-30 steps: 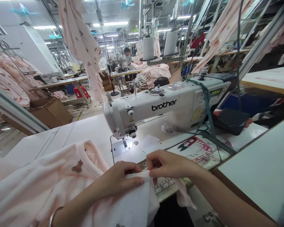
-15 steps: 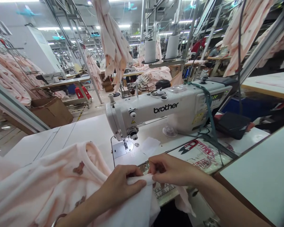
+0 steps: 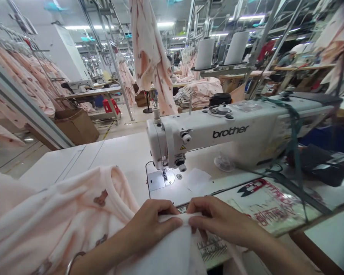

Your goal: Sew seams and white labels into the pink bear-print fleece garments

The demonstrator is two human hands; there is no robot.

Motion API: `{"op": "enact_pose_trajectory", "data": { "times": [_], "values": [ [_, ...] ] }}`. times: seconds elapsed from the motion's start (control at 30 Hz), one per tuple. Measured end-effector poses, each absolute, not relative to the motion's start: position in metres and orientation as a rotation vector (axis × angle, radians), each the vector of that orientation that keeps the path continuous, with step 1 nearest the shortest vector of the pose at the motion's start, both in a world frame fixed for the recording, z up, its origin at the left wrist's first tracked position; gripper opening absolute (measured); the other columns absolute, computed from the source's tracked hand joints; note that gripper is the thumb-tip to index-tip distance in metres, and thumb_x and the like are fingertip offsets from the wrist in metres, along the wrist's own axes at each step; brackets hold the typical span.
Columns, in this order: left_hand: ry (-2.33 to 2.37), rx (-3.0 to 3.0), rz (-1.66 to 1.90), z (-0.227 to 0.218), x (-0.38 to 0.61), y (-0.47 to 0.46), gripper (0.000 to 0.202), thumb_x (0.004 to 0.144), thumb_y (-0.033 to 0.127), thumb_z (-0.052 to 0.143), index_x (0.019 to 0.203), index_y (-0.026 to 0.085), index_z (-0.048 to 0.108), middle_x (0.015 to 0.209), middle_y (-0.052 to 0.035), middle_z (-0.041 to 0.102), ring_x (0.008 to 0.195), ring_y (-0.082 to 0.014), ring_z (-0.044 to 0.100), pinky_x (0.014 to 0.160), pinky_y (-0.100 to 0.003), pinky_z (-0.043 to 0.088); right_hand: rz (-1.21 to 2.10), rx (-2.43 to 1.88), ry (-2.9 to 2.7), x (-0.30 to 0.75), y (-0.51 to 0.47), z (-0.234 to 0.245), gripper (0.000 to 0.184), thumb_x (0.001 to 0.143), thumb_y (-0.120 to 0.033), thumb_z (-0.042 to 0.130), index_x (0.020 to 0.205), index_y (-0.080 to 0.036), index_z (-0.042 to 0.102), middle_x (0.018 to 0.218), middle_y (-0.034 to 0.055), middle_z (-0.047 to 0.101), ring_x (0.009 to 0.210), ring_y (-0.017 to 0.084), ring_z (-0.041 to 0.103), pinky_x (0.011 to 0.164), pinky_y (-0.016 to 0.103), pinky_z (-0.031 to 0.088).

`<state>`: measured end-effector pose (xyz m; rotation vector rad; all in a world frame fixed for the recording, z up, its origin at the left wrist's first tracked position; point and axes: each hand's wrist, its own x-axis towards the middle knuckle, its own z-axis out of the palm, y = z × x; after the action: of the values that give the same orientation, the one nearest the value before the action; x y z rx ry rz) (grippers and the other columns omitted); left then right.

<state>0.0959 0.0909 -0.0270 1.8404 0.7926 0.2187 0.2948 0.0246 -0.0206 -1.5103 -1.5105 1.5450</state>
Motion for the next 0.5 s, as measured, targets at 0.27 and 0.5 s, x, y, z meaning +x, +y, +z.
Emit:
{"op": "enact_pose_trajectory", "data": {
  "times": [0.27, 0.5],
  "values": [
    [1.172, 1.699, 0.201, -0.039, 0.103, 0.136, 0.028, 0.073, 0.041, 0.058, 0.065, 0.014, 0.059, 0.059, 0.0030, 0.047, 0.059, -0.0102, 0.041, 0.050, -0.021, 0.027, 1.565, -1.645, -1.530, 0.289, 0.097, -0.039, 0.008, 0.072, -0.023, 0.055, 0.067, -0.019, 0.049, 0.056, -0.0029, 0.059, 0.039, 0.010, 0.049, 0.039, 0.021, 0.032],
    [1.393, 1.737, 0.158, -0.035, 0.114, 0.160, 0.030, 0.066, 0.037, 0.060, 0.052, 0.017, 0.042, 0.049, 0.0043, 0.033, 0.052, -0.0100, 0.032, 0.047, -0.022, 0.020, 1.475, -1.842, -1.593, 0.285, 0.131, -0.014, 0.028, 0.068, -0.022, 0.063, 0.047, -0.019, 0.044, 0.045, -0.0053, 0.047, 0.036, 0.007, 0.040, 0.044, 0.022, 0.032]
  ]
}}
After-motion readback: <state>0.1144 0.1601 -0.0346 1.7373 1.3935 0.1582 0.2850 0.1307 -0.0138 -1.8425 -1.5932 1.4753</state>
